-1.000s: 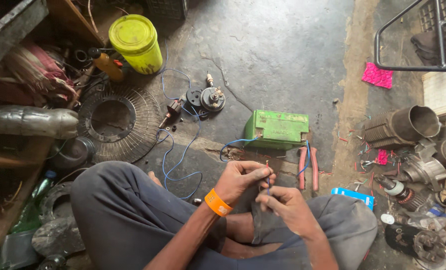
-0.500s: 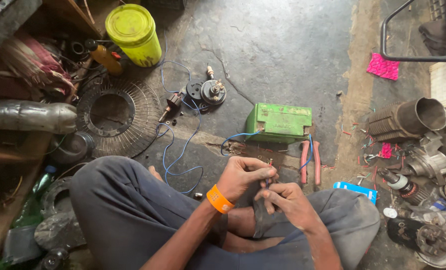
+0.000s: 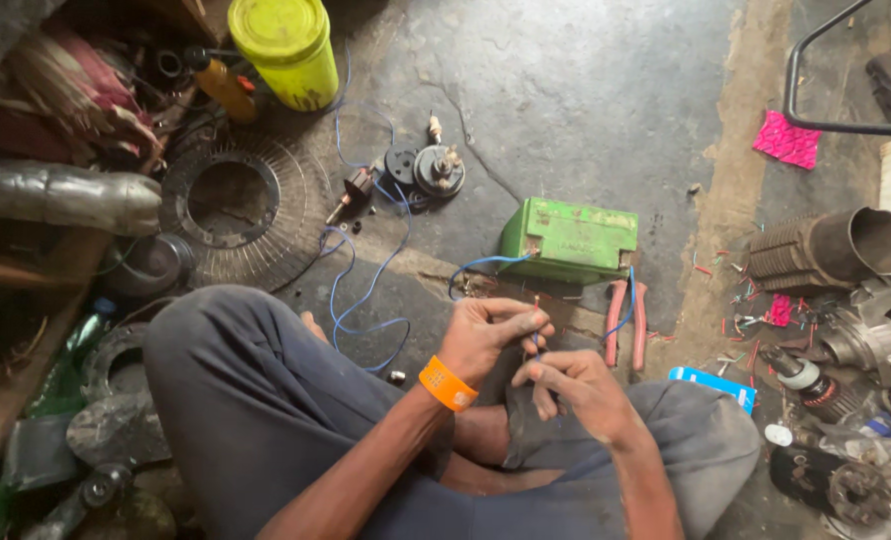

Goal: The person sits on the floor and repeatedly strips the insulation from the ends of blue and red wires using a small tool. They then insert the exposed wire ends into small cylindrical connectors and twist them to secure the connection. The person handles several wires and connectors one by one.

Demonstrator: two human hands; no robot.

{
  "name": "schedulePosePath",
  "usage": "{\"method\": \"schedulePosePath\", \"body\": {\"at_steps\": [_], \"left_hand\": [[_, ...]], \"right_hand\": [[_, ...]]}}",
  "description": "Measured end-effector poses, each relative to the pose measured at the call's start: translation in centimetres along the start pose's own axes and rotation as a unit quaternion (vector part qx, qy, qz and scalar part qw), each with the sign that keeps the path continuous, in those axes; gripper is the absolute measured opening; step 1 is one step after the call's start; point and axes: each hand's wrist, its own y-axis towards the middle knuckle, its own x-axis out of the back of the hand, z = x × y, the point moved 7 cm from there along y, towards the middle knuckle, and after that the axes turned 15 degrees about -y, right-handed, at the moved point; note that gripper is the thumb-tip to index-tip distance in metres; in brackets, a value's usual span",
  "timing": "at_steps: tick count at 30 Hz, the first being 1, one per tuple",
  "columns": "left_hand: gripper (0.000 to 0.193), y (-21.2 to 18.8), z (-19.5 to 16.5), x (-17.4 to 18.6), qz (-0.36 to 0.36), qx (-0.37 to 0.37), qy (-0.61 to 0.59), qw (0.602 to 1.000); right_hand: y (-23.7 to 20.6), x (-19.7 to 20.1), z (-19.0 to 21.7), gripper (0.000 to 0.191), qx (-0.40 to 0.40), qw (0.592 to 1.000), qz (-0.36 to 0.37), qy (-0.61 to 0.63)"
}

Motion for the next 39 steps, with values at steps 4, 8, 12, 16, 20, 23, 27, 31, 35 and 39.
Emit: {"method": "schedulePosePath", "body": {"at_steps": [4, 8, 12, 16, 20, 23, 27, 31, 35, 39], "left_hand": [[0.015, 0.0, -0.8, 0.2, -0.023, -0.043, 0.047, 0.998], [0.018, -0.3, -1.4, -0.9, 0.016, -0.034, 0.152, 0.988], [0.022, -1.1, -2.8, -1.9, -0.016, -0.089, 0.349, 0.933], [0.029, -0.7, -3.0, -1.9, 0.002, -0.071, 0.348, 0.935], [0.033, -0.2, -2.6, 0.2, 0.039, -0.12, 0.478, 0.869], [0.02, 0.3, 0.4, 3.5, 0.025, -0.095, 0.695, 0.712], [0.004, 1.4, 4.0, 7.0, 0.03, -0.113, 0.78, 0.615], [0.005, 2.2, 5.0, 8.9, 0.031, -0.102, 0.785, 0.61], [0.013, 2.1, 3.5, 7.8, 0.038, -0.105, 0.742, 0.662], [0.019, 2.1, 2.3, 5.6, 0.05, -0.055, 0.569, 0.819]], "right_hand": [[0.3, 0.4, 0.1, 0.031, -0.012, 0.998, -0.026, -0.063], [0.0, 1.1, 0.3, 0.017, 0.038, 0.99, -0.093, -0.099], [0.3, 1.5, -0.9, 0.017, 0.031, 0.982, -0.139, -0.122], [0.7, 1.9, -1.4, 0.016, 0.04, 0.985, -0.16, -0.056], [0.0, 3.9, -1.1, 0.031, 0.026, 0.978, -0.208, 0.01], [-0.7, 4.7, -0.9, 0.032, 0.017, 0.973, -0.224, 0.049], [-1.4, 4.8, -1.0, 0.029, 0.02, 0.968, -0.24, 0.075], [-1.6, 5.0, -0.9, 0.025, 0.044, 0.961, -0.25, 0.11], [-1.7, 5.7, -0.8, 0.021, 0.076, 0.947, -0.305, 0.074], [-2.6, 6.6, -1.0, 0.02, 0.125, 0.913, -0.38, 0.081]]}}
